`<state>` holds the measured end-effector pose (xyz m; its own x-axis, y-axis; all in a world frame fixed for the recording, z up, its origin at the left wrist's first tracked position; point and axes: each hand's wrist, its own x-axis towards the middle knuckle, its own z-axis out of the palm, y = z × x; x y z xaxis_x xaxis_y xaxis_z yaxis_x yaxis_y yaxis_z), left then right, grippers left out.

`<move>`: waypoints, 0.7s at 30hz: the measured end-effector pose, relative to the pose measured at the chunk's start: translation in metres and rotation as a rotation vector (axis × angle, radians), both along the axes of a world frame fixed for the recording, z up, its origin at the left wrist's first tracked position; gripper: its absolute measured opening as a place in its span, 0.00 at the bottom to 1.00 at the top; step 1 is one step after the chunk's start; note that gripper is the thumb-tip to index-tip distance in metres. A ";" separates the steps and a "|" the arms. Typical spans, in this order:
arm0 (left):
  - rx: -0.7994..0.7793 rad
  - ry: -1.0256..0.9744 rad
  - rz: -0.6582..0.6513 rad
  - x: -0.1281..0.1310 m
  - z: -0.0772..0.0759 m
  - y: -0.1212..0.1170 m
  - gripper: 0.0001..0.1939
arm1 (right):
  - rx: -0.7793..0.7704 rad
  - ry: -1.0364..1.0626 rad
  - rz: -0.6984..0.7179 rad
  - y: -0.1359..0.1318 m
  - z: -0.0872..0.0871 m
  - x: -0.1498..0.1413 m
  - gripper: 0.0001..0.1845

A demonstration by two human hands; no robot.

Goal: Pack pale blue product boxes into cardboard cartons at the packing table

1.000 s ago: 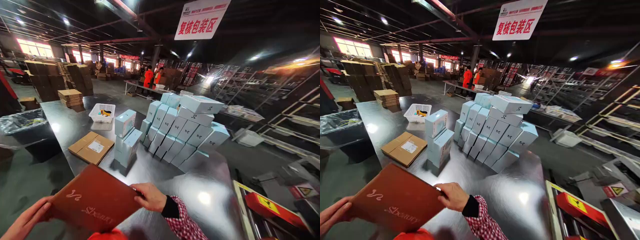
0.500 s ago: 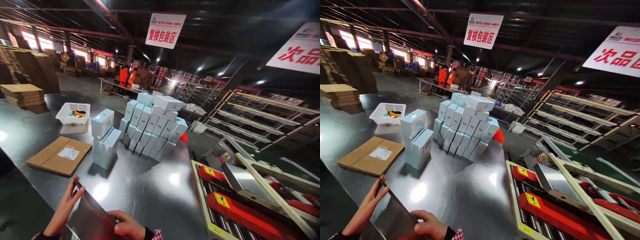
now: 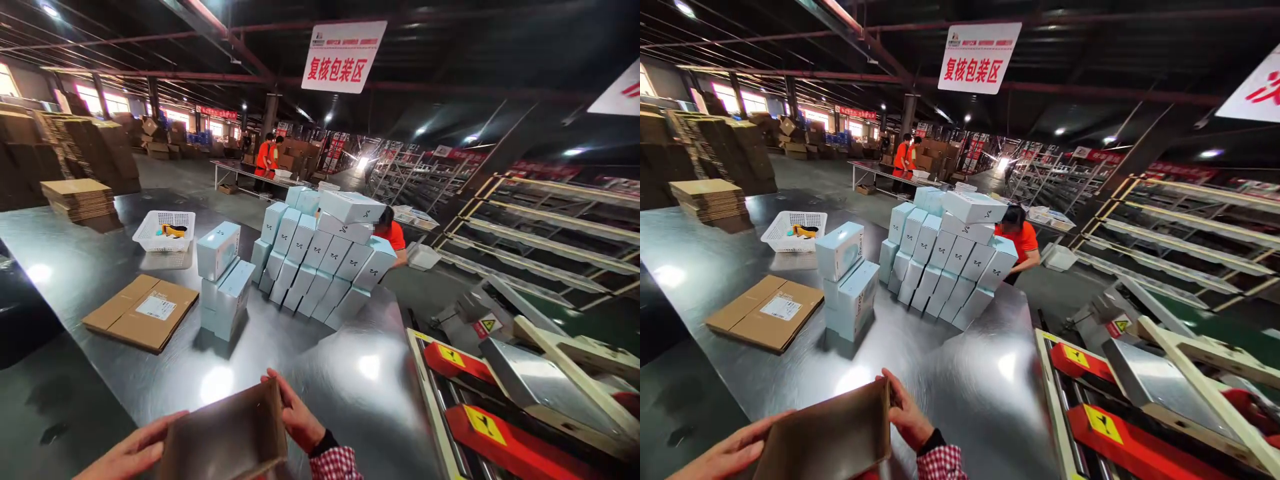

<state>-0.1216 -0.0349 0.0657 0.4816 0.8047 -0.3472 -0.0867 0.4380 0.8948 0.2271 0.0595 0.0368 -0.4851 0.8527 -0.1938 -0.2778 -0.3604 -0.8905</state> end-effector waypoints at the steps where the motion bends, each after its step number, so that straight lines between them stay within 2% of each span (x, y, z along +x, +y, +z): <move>1: 0.019 0.035 0.023 0.003 -0.003 0.004 0.31 | 0.031 -0.043 0.065 0.002 -0.002 0.000 0.57; 3: 0.108 0.091 0.086 0.015 -0.009 0.013 0.36 | 0.097 -0.179 0.109 0.002 -0.007 -0.008 0.63; 4: 0.159 0.129 0.141 0.024 -0.013 0.017 0.40 | 0.138 -0.255 0.075 0.000 -0.011 -0.016 0.64; 6: 0.269 0.269 0.354 0.043 -0.023 0.021 0.46 | 0.242 -0.382 -0.074 -0.007 -0.020 -0.032 0.63; 8: 0.376 0.456 0.592 0.057 -0.036 0.020 0.41 | 0.334 -0.447 -0.237 -0.015 -0.031 -0.039 0.53; 10: 0.489 0.592 0.708 0.060 -0.046 0.013 0.26 | 0.392 -0.487 -0.286 -0.020 -0.038 -0.030 0.40; 11: 0.557 0.641 0.704 0.057 -0.049 0.007 0.20 | 0.424 -0.504 -0.244 -0.019 -0.038 -0.018 0.35; 13: 0.762 0.713 0.589 0.043 -0.051 -0.004 0.16 | 0.479 -0.490 -0.014 -0.014 -0.031 0.010 0.33; 15: 1.009 0.783 0.373 0.027 -0.046 -0.014 0.20 | 0.482 -0.414 0.322 -0.004 -0.017 0.036 0.42; 17: 1.174 0.899 0.145 0.013 -0.036 -0.021 0.28 | 0.482 -0.374 0.542 0.004 -0.006 0.048 0.52; 19: 1.267 1.047 0.000 0.005 -0.026 -0.026 0.32 | 0.524 -0.415 0.547 0.007 -0.001 0.041 0.53; 21: 1.382 1.178 -0.057 0.004 -0.019 -0.028 0.33 | 0.541 -0.462 0.408 0.006 -0.002 0.022 0.44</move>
<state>-0.1177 -0.0626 0.0468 0.5392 0.7703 0.3403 0.7767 -0.6111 0.1525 0.2487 0.0658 0.0351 -0.7492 0.6594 -0.0626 0.2199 0.1585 -0.9626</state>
